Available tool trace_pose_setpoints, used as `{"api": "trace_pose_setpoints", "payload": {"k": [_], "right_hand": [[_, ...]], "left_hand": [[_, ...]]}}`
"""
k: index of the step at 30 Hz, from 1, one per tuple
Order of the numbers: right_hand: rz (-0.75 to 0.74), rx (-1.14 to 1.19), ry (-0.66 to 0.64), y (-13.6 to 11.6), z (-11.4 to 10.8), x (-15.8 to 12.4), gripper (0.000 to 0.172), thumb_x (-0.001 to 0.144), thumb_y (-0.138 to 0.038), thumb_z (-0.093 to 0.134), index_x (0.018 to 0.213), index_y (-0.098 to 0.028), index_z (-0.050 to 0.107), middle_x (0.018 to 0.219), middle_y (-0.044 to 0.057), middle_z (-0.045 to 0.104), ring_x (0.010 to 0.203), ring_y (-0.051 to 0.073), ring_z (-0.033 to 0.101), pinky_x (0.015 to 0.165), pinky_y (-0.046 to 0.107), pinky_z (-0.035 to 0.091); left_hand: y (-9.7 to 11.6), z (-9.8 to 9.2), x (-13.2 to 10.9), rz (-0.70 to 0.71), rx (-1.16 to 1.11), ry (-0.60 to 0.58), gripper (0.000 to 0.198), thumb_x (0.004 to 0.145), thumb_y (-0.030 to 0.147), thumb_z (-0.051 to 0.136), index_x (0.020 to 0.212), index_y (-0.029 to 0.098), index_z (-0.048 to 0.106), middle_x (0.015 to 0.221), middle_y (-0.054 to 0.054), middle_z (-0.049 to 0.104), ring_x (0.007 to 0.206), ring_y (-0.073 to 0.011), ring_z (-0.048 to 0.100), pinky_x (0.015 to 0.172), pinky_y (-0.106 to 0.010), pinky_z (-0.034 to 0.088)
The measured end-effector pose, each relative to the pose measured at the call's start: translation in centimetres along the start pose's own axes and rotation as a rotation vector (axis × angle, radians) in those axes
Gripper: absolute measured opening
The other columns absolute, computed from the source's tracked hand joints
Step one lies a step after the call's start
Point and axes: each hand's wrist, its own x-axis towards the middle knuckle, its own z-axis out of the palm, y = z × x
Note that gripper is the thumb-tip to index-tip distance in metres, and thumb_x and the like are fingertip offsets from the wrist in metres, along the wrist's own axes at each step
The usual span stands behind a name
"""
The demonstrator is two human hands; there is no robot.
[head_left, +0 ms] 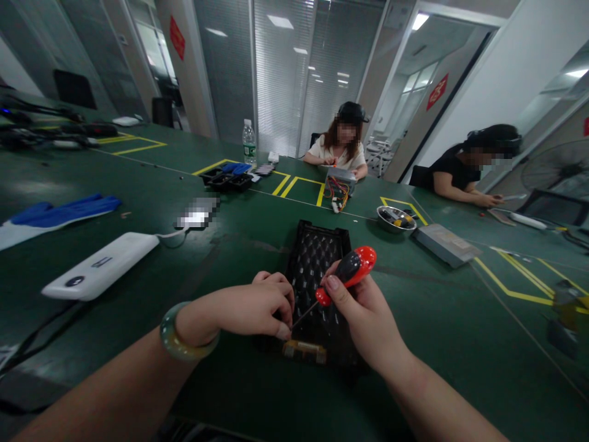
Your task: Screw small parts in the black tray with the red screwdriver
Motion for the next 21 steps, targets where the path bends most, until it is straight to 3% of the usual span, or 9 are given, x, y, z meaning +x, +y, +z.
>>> {"api": "trace_pose_setpoints", "payload": {"k": [8,13,21], "right_hand": [[-0.031,-0.047,-0.011,0.50,-0.15,0.10,0.023,0.093,-0.041,0.070,0.096,-0.020,0.061,0.087,-0.001,0.062,0.078,0.013,0.057,0.075,0.026,0.048],[-0.026,-0.051,-0.014,0.44,-0.14,0.00,0.023,0.093,-0.040,0.070,0.096,-0.020,0.061,0.086,-0.001,0.062,0.079,0.013,0.058,0.074,0.025,0.048],[-0.102,-0.078,0.007,-0.43,-0.44,-0.39,0.019,0.094,-0.039,0.069,0.097,-0.022,0.063,0.090,-0.001,0.061,0.081,0.012,0.057,0.075,0.025,0.047]], "left_hand": [[0.75,0.44,0.04,-0.083,0.112,0.000,0.008,0.086,0.032,0.074,0.083,0.026,0.078,0.108,-0.001,0.068,0.119,-0.0295,0.046,0.103,-0.044,0.020],[0.95,0.86,0.16,-0.160,0.103,0.040,0.008,0.080,0.031,0.079,0.085,0.026,0.076,0.113,0.000,0.067,0.121,-0.0289,0.047,0.106,-0.045,0.021],[0.74,0.62,-0.21,-0.083,0.111,0.037,0.006,0.086,0.028,0.073,0.083,0.025,0.077,0.114,0.002,0.069,0.124,-0.0274,0.048,0.107,-0.045,0.018]]}}
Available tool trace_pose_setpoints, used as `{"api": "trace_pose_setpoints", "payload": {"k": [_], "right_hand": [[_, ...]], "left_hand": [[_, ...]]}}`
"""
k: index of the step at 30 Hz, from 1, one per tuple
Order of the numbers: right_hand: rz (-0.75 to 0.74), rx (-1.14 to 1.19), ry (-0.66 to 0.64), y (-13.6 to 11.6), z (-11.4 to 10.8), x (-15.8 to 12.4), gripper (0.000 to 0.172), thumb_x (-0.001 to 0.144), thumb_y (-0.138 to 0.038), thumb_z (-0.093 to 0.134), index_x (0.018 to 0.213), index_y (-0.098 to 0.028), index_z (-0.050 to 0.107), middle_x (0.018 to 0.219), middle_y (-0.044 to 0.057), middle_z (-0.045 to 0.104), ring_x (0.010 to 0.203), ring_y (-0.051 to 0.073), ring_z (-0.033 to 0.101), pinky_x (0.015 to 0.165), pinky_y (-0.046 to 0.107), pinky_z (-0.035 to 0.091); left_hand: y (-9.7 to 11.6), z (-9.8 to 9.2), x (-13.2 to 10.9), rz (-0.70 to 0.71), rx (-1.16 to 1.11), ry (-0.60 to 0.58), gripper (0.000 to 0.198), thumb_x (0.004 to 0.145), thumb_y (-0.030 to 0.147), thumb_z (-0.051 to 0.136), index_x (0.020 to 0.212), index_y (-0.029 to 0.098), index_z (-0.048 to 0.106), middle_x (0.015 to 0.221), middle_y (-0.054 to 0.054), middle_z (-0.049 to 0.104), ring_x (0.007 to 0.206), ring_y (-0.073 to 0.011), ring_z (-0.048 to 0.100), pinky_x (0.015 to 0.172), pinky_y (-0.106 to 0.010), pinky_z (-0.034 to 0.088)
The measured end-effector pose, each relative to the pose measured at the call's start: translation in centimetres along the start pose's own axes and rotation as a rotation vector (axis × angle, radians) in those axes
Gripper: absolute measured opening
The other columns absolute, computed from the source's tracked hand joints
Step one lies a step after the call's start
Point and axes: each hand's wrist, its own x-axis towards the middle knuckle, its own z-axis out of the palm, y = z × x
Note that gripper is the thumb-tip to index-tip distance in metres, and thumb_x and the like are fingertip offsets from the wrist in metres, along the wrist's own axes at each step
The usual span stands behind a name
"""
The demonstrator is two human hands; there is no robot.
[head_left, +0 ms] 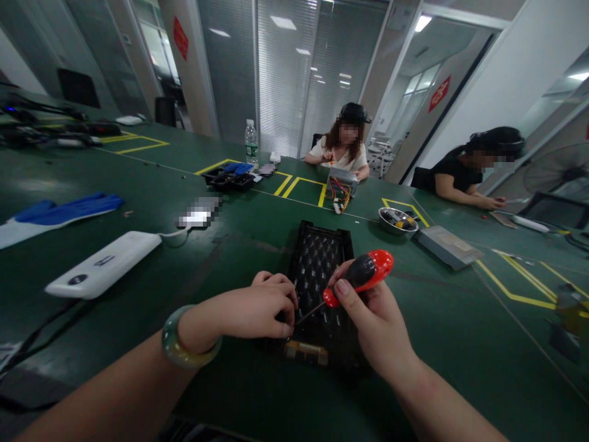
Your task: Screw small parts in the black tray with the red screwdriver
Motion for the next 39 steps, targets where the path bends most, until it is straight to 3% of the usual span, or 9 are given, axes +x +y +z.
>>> {"api": "trace_pose_setpoints", "payload": {"k": [13,18,23,27,30,32,37,39], "right_hand": [[-0.001,-0.132,-0.173,-0.3,0.5,-0.6,0.015,0.095,-0.034,0.067,0.098,-0.021,0.061,0.091,0.000,0.063,0.081,0.014,0.060,0.075,0.028,0.049],[0.032,-0.029,-0.178,-0.6,0.6,-0.6,0.038,0.085,-0.024,0.079,0.110,-0.026,0.051,0.099,-0.001,0.065,0.087,0.015,0.065,0.082,0.031,0.054],[0.032,-0.018,-0.295,-1.1,0.4,-1.0,0.022,0.096,-0.032,0.068,0.116,-0.026,0.059,0.118,0.003,0.064,0.107,0.019,0.064,0.092,0.033,0.053],[-0.018,-0.101,-0.319,-1.1,0.0,-1.0,0.040,0.101,-0.034,0.059,0.140,-0.032,0.051,0.130,0.005,0.058,0.120,0.021,0.058,0.104,0.039,0.048],[0.008,-0.049,-0.333,-0.8,0.2,-1.1,0.062,0.097,-0.033,0.066,0.151,-0.033,0.036,0.115,0.003,0.062,0.103,0.018,0.063,0.098,0.038,0.052],[0.029,0.037,-0.317,-0.6,0.5,-1.1,0.068,0.092,-0.030,0.073,0.148,-0.034,0.036,0.108,0.001,0.064,0.095,0.017,0.066,0.090,0.035,0.055],[0.034,0.038,-0.217,-0.5,0.6,-1.2,0.032,0.100,-0.030,0.061,0.129,-0.029,0.049,0.116,0.004,0.067,0.105,0.018,0.066,0.095,0.035,0.053],[0.042,0.027,-0.224,-0.5,0.4,-1.0,0.029,0.102,-0.033,0.057,0.130,-0.028,0.050,0.115,0.005,0.067,0.104,0.019,0.065,0.095,0.036,0.053]], "left_hand": [[0.2,0.0,0.1,-0.033,-0.041,0.028,0.006,0.085,0.025,0.073,0.079,0.024,0.075,0.108,0.003,0.070,0.119,-0.0243,0.050,0.105,-0.041,0.020],[0.2,-0.1,0.0,-0.007,-0.054,0.023,0.006,0.084,0.025,0.071,0.079,0.022,0.073,0.104,0.001,0.070,0.116,-0.0255,0.051,0.101,-0.040,0.023],[0.3,0.0,0.1,-0.039,-0.078,0.030,0.003,0.082,0.026,0.075,0.081,0.023,0.073,0.108,0.001,0.069,0.116,-0.0257,0.052,0.100,-0.039,0.025],[0.4,-0.2,0.1,-0.055,-0.073,0.023,0.004,0.082,0.024,0.075,0.086,0.025,0.074,0.112,0.002,0.069,0.118,-0.0257,0.051,0.104,-0.041,0.022],[0.5,-0.3,0.1,-0.043,-0.077,0.023,0.006,0.084,0.027,0.074,0.089,0.024,0.074,0.106,0.002,0.070,0.115,-0.0243,0.052,0.101,-0.039,0.024],[0.5,-0.3,0.0,-0.038,-0.080,0.027,0.005,0.085,0.027,0.073,0.087,0.023,0.073,0.104,0.001,0.069,0.114,-0.0237,0.052,0.098,-0.038,0.026],[0.5,-0.2,0.2,-0.048,-0.040,0.007,0.007,0.083,0.024,0.072,0.076,0.022,0.072,0.109,0.002,0.070,0.119,-0.0261,0.051,0.102,-0.042,0.021],[0.4,-0.2,0.2,-0.037,-0.029,0.002,0.010,0.084,0.025,0.071,0.075,0.023,0.073,0.111,0.002,0.070,0.121,-0.0264,0.050,0.103,-0.043,0.019]]}}
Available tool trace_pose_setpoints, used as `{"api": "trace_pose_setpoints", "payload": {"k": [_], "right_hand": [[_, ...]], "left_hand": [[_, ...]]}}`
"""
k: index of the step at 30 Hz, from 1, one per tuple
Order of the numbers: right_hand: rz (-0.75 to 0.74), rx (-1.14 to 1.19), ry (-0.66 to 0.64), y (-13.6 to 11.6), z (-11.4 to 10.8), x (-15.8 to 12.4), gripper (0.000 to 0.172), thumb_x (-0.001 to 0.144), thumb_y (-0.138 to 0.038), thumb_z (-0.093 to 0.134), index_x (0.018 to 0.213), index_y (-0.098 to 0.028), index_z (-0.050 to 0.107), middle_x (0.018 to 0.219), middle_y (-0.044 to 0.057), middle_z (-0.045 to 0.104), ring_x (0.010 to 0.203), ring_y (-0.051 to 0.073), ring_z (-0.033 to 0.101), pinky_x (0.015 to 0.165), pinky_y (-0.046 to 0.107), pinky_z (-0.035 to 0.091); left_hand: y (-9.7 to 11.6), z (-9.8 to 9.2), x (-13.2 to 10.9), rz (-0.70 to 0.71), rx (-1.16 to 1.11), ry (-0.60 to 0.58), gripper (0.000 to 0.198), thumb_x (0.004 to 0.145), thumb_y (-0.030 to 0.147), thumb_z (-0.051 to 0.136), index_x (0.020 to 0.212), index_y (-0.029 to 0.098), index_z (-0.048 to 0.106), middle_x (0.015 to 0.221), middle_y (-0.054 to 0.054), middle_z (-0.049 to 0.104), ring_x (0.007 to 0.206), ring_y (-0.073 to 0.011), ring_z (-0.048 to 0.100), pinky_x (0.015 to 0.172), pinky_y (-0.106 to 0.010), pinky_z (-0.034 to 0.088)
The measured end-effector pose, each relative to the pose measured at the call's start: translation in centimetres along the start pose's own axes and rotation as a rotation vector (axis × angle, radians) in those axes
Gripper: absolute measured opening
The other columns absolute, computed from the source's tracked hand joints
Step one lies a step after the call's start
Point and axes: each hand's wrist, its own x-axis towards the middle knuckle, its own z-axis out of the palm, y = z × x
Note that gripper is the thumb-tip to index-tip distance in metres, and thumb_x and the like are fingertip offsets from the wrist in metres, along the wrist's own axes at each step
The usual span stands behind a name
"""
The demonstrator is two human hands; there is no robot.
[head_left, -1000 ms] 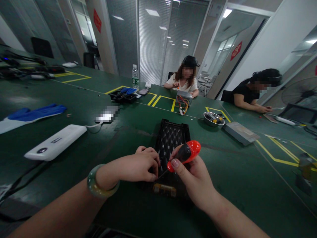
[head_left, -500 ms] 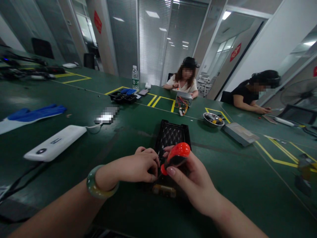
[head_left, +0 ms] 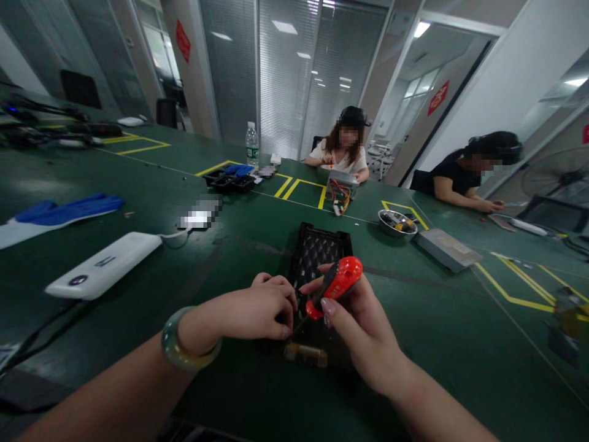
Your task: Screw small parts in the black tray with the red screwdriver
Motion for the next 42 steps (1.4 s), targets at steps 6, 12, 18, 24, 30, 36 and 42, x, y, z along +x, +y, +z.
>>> {"api": "trace_pose_setpoints", "payload": {"k": [6,12,18,24,30,36,42], "right_hand": [[-0.020,-0.037,0.016,0.4,-0.3,0.6,0.039,0.090,-0.034,0.075,0.125,-0.030,0.058,0.113,0.002,0.066,0.099,0.017,0.066,0.090,0.031,0.055],[0.021,-0.085,0.038,-0.2,-0.4,0.4,0.069,0.091,-0.032,0.073,0.152,-0.032,0.041,0.118,0.006,0.066,0.105,0.022,0.065,0.096,0.040,0.055],[-0.013,-0.095,-0.012,-0.4,-0.4,0.2,0.066,0.098,-0.031,0.063,0.156,-0.031,0.031,0.125,0.007,0.064,0.109,0.022,0.064,0.104,0.043,0.052],[-0.020,-0.216,0.054,-0.6,-0.6,0.4,0.074,0.085,-0.035,0.080,0.150,-0.032,0.045,0.114,0.005,0.068,0.109,0.026,0.065,0.107,0.049,0.049],[-0.052,-0.215,-0.007,-1.3,-0.6,0.3,0.068,0.093,-0.024,0.068,0.154,-0.030,0.038,0.112,0.004,0.067,0.103,0.021,0.066,0.103,0.042,0.052],[-0.070,-0.164,-0.058,-1.3,-0.6,0.2,0.072,0.092,-0.012,0.060,0.156,-0.031,0.031,0.111,0.003,0.065,0.095,0.017,0.066,0.093,0.035,0.056],[-0.070,-0.177,-0.048,-1.3,-0.8,0.2,0.074,0.092,-0.014,0.061,0.157,-0.030,0.029,0.112,0.004,0.065,0.097,0.018,0.065,0.097,0.039,0.055]], "left_hand": [[-0.2,0.1,-0.2,0.017,-0.010,0.019,0.008,0.084,0.027,0.071,0.078,0.023,0.073,0.107,0.002,0.070,0.117,-0.0241,0.050,0.102,-0.041,0.021],[-0.1,0.2,-0.1,0.000,-0.019,0.023,0.008,0.084,0.025,0.070,0.077,0.022,0.073,0.106,0.001,0.070,0.116,-0.0244,0.050,0.103,-0.042,0.021],[-0.3,0.3,-0.1,0.018,-0.016,0.025,0.010,0.084,0.026,0.070,0.074,0.023,0.074,0.111,0.001,0.070,0.117,-0.0256,0.049,0.104,-0.043,0.020],[0.3,-0.1,-0.2,0.002,-0.031,0.014,0.008,0.084,0.026,0.070,0.078,0.021,0.072,0.101,0.000,0.069,0.111,-0.0234,0.051,0.099,-0.039,0.025],[0.2,0.0,-0.1,-0.016,-0.028,0.023,0.006,0.083,0.025,0.071,0.079,0.022,0.075,0.110,-0.001,0.069,0.115,-0.0250,0.050,0.104,-0.041,0.024],[-0.2,0.1,-0.2,0.025,-0.008,0.020,0.010,0.085,0.027,0.071,0.078,0.024,0.077,0.115,0.000,0.069,0.117,-0.0252,0.050,0.106,-0.043,0.020],[-0.2,0.3,-0.1,0.023,-0.011,0.026,0.010,0.085,0.027,0.071,0.078,0.024,0.078,0.115,-0.001,0.069,0.116,-0.0258,0.050,0.107,-0.043,0.020]]}}
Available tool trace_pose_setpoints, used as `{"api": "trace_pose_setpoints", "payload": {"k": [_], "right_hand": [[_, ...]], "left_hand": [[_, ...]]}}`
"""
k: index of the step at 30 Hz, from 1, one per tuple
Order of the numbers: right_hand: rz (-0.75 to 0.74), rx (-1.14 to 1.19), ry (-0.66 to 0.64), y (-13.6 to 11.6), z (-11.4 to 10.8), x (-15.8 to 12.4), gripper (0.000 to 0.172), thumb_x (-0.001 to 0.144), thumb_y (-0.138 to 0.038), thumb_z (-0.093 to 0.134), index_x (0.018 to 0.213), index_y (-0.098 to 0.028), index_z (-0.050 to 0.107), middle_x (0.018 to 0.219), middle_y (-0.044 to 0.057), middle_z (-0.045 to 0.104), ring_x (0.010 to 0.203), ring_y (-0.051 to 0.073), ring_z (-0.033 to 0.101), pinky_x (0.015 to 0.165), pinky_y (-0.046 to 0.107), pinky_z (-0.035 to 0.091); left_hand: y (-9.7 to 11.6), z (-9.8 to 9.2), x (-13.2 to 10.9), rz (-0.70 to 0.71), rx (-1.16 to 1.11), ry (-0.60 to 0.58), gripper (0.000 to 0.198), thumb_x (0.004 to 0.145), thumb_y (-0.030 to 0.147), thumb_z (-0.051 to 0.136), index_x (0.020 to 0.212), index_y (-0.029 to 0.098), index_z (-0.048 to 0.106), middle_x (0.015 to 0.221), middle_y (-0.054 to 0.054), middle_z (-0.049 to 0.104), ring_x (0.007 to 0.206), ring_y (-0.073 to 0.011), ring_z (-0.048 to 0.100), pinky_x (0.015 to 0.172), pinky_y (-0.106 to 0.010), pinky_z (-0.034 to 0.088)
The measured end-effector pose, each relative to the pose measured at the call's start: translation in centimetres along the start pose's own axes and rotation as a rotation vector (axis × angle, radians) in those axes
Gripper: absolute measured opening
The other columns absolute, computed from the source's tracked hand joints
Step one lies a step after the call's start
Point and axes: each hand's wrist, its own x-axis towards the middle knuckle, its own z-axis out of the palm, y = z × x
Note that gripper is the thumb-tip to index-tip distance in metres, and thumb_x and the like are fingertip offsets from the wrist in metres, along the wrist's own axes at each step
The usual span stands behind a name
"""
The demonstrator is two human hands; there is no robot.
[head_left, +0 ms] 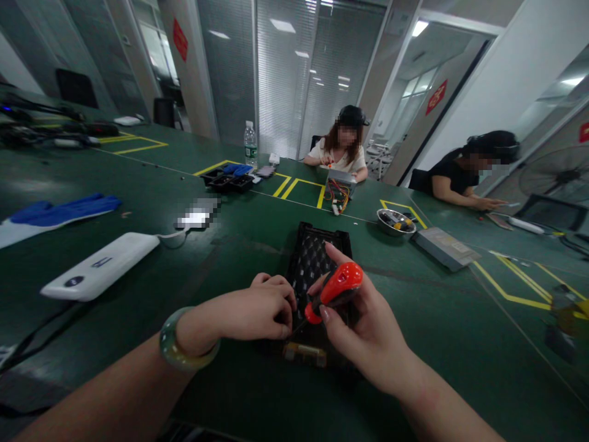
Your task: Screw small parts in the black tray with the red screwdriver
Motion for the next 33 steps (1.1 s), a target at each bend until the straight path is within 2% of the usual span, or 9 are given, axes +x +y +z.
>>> {"api": "trace_pose_setpoints", "payload": {"k": [3,6,10,14,17,23,29,33], "right_hand": [[0.037,-0.006,0.009,0.0,0.0,0.0,0.072,0.094,-0.021,0.065,0.157,-0.029,0.030,0.112,0.005,0.066,0.099,0.020,0.065,0.100,0.042,0.054],[0.031,0.024,0.045,0.0,0.0,0.0,0.067,0.096,-0.025,0.065,0.155,-0.029,0.034,0.111,0.005,0.066,0.098,0.019,0.066,0.097,0.040,0.056],[-0.008,0.043,0.221,0.1,-0.4,0.2,0.060,0.095,-0.026,0.066,0.150,-0.031,0.041,0.108,0.003,0.066,0.094,0.017,0.065,0.091,0.036,0.057],[0.034,-0.009,0.353,0.4,-1.3,0.7,0.057,0.094,-0.030,0.067,0.147,-0.029,0.046,0.107,0.003,0.067,0.094,0.019,0.064,0.090,0.038,0.056],[0.064,-0.082,0.369,0.8,-2.0,1.1,0.058,0.094,-0.032,0.067,0.148,-0.026,0.044,0.107,0.004,0.067,0.097,0.020,0.064,0.098,0.043,0.052],[0.072,-0.168,0.368,1.7,-2.4,1.7,0.062,0.094,-0.033,0.066,0.150,-0.025,0.042,0.119,0.008,0.067,0.105,0.024,0.065,0.105,0.047,0.048],[0.061,-0.218,0.382,2.2,-2.7,1.8,0.064,0.094,-0.033,0.065,0.152,-0.025,0.040,0.113,0.006,0.069,0.103,0.024,0.066,0.105,0.048,0.048],[0.067,-0.244,0.387,2.6,-2.8,1.9,0.062,0.094,-0.034,0.065,0.151,-0.026,0.042,0.121,0.008,0.067,0.108,0.025,0.065,0.106,0.049,0.047]], "left_hand": [[0.0,0.0,0.0,-0.012,0.002,-0.003,0.010,0.085,0.026,0.071,0.078,0.024,0.077,0.114,0.000,0.069,0.117,-0.0260,0.050,0.107,-0.043,0.021],[-0.2,0.1,0.0,-0.009,0.007,0.000,0.009,0.086,0.028,0.071,0.079,0.025,0.077,0.111,0.000,0.069,0.118,-0.0263,0.050,0.107,-0.043,0.020],[-0.5,0.2,0.0,0.026,0.029,0.002,0.009,0.086,0.029,0.072,0.081,0.026,0.078,0.110,0.000,0.070,0.120,-0.0265,0.050,0.106,-0.043,0.019],[-0.3,0.2,-0.1,0.040,0.053,0.001,0.009,0.086,0.026,0.072,0.079,0.026,0.078,0.110,0.000,0.070,0.118,-0.0258,0.051,0.104,-0.043,0.020],[-0.1,0.1,-0.1,0.061,0.050,0.004,0.012,0.088,0.025,0.071,0.078,0.026,0.078,0.109,0.001,0.070,0.115,-0.0243,0.053,0.104,-0.041,0.020],[-0.2,0.4,0.1,0.082,0.043,0.025,0.011,0.088,0.023,0.072,0.078,0.025,0.077,0.109,0.001,0.069,0.113,-0.0223,0.054,0.102,-0.039,0.020],[-0.5,0.7,0.2,0.078,0.036,0.056,0.012,0.088,0.026,0.073,0.077,0.027,0.078,0.108,0.002,0.070,0.113,-0.0225,0.054,0.100,-0.039,0.020],[-0.4,0.7,0.2,0.072,0.038,0.062,0.012,0.087,0.026,0.072,0.077,0.027,0.078,0.110,0.002,0.071,0.113,-0.0232,0.054,0.102,-0.039,0.020]]}}
